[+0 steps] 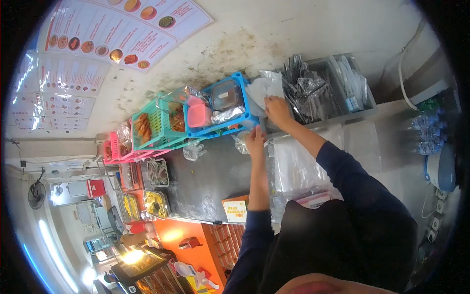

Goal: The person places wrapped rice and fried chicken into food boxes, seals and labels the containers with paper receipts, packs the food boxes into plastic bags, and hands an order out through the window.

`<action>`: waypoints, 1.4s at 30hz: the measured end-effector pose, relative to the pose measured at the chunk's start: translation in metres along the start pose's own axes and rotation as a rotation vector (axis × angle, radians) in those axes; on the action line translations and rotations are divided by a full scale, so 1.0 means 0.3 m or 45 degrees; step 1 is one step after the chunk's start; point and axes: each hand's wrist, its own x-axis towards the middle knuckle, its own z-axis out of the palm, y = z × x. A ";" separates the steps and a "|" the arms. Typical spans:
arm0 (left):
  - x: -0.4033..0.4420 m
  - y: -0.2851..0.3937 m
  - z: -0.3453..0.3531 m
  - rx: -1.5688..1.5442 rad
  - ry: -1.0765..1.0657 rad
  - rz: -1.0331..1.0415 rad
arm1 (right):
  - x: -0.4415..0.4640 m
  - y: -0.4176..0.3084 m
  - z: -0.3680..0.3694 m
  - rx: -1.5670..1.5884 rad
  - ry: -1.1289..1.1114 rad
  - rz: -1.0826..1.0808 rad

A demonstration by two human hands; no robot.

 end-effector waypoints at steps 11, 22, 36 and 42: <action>0.181 -0.001 0.261 0.189 0.566 0.330 | -0.002 0.120 -0.076 0.640 0.274 0.227; 0.224 -0.035 0.243 0.144 0.165 0.272 | -0.035 0.170 -0.053 0.847 -0.125 0.022; 0.123 -0.062 0.155 0.176 -0.017 0.412 | 0.022 0.218 -0.133 1.229 -0.708 0.168; 0.110 -0.008 0.133 0.368 -0.038 0.496 | 0.010 0.169 -0.099 1.128 -0.507 -0.261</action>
